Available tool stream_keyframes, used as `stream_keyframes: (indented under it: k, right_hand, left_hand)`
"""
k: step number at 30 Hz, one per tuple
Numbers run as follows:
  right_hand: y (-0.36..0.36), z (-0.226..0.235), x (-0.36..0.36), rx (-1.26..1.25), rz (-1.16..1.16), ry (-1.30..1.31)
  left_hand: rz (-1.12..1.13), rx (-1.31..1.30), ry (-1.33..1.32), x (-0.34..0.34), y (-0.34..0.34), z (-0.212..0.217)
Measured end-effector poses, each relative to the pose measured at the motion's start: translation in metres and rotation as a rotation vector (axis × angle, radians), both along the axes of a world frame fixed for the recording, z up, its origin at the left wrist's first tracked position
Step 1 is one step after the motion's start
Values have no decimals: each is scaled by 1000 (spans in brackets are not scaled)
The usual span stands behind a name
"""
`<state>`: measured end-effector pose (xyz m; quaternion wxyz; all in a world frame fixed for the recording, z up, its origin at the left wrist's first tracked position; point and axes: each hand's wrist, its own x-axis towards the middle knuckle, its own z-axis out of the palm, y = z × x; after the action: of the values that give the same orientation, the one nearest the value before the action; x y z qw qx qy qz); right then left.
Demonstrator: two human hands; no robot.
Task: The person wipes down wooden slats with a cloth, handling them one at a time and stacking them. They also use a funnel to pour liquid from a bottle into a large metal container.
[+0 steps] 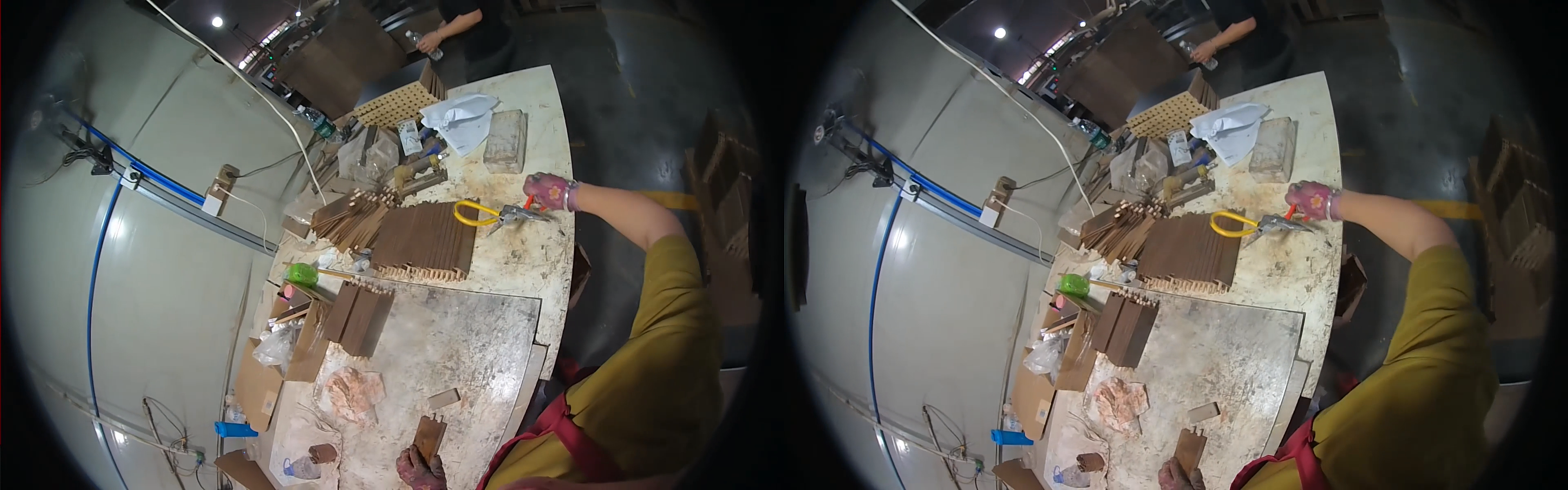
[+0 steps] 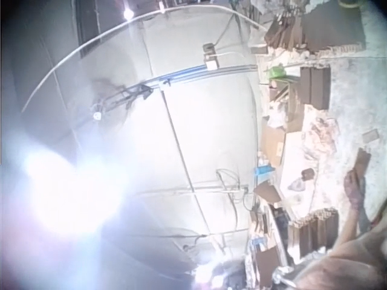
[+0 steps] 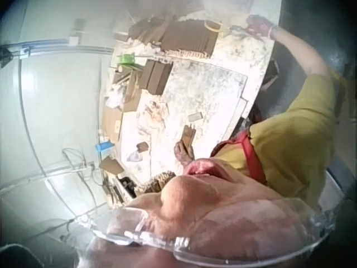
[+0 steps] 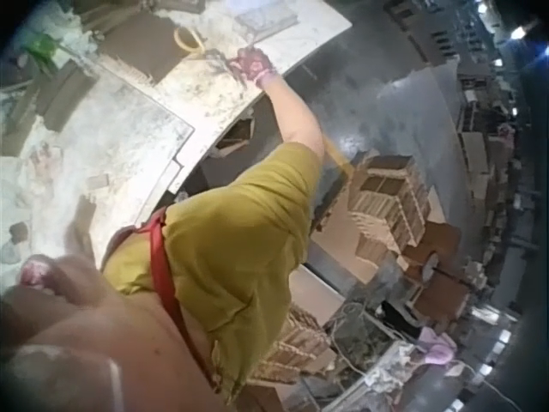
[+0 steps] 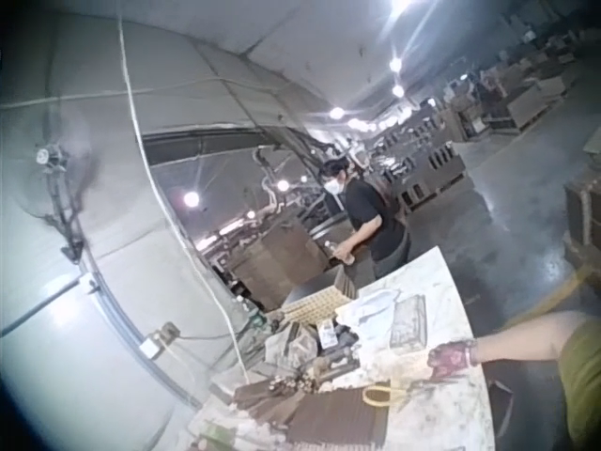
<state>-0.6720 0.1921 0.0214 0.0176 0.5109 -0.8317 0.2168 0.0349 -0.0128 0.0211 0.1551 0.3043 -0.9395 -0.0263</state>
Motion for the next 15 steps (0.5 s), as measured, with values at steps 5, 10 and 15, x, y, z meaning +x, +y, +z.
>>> stream_keyframes:
  k: [5, 10, 15]
  right_hand:
    - [5, 70, 88, -430, 102, -225]
    - [-18, 140, 169, -532, 229, -276]
    - [-71, 146, 287, -402, 535, -1137]
  left_hand:
    - [17, -56, 49, 5, -1, -3]
    - [10, -148, -123, -8, 10, 37]
    - [-58, -24, 423, 1, 18, 78]
